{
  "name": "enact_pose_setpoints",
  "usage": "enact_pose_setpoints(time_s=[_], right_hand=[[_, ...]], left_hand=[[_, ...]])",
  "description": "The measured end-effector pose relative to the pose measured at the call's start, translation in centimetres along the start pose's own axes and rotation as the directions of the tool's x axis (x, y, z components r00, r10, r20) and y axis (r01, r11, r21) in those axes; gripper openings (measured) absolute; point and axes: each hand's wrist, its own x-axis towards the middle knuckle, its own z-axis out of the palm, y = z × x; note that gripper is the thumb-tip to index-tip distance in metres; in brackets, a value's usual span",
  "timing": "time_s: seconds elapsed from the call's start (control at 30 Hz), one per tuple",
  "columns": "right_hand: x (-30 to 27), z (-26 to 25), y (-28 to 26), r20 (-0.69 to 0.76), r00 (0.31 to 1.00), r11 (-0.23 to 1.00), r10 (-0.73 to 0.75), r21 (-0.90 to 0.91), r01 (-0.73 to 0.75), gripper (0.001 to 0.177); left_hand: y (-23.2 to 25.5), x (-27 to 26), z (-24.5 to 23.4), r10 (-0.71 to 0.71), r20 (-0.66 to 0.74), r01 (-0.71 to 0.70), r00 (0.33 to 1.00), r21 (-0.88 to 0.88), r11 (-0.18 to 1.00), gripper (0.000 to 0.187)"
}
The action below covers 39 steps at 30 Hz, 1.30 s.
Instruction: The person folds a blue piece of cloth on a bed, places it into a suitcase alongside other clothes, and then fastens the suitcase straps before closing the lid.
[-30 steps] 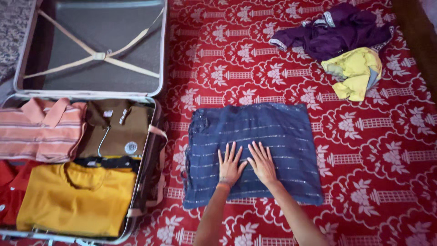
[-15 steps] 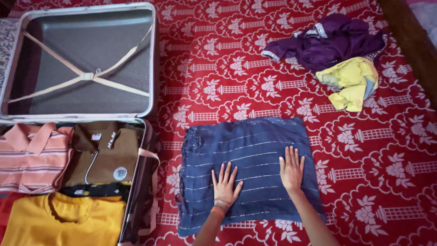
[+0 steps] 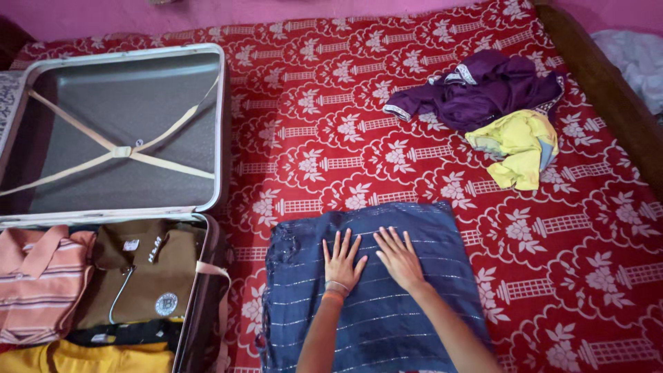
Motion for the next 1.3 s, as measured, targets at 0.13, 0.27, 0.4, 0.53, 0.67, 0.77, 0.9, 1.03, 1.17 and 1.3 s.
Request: enact_pose_setpoints(time_s=[0.13,0.27,0.4,0.53,0.67,0.77,0.9,1.03,1.17,1.3], right_hand=[[0.5,-0.1,3.9,-0.016,0.997,0.99,0.077,-0.117,-0.078,0.058],[0.0,-0.4,7.4,-0.033,0.977,0.959,0.212,-0.185,-0.215,0.058],[0.2,-0.4,6.9,-0.173,0.93,0.914,0.324,-0.198,-0.355,0.059],[0.2,-0.3,0.5,-0.099,0.986,0.978,0.134,-0.15,-0.148,0.058],[-1.2,-0.2,-3.7,-0.083,0.995,0.998,-0.062,-0.036,0.059,0.056],[-1.7,-0.4,-2.9,-0.032,0.999,1.0,-0.03,-0.002,0.03,0.055],[-2.8,-1.1,1.8,-0.028,0.995,0.983,0.094,-0.157,-0.097,0.054],[-5.2,-1.8,8.6,-0.088,0.978,0.932,0.188,-0.298,-0.206,0.055],[-7.0,-2.9,12.8,-0.025,0.951,0.883,0.307,-0.365,-0.294,0.061],[-6.4,-3.8,11.7,-0.007,0.915,0.854,0.404,-0.356,-0.379,0.061]], left_hand=[[-0.2,-0.1,-0.1,-0.011,0.054,0.011,0.999,0.013,1.0,0.066],[-0.2,-0.1,0.1,-0.023,0.084,0.022,0.996,0.02,1.0,0.066],[0.0,-0.1,0.3,-0.032,0.102,0.029,0.994,0.035,0.999,0.067],[0.0,-0.2,0.2,-0.033,0.104,0.03,0.994,0.031,0.999,0.067],[-0.1,-0.2,0.0,-0.028,0.1,0.026,0.995,0.018,0.999,0.066],[0.0,-0.1,-0.1,-0.039,0.114,0.038,0.993,0.011,0.999,0.066],[-0.2,-0.3,-0.1,-0.028,0.092,0.027,0.995,0.003,1.0,0.066],[-2.0,-0.7,0.5,0.049,0.066,-0.047,0.997,-0.029,0.998,0.062],[-5.7,-1.8,0.0,-0.184,-0.09,0.197,0.979,0.157,0.968,0.06],[-10.1,-2.9,-2.6,-0.443,-0.078,0.446,0.893,0.271,0.853,0.064]])
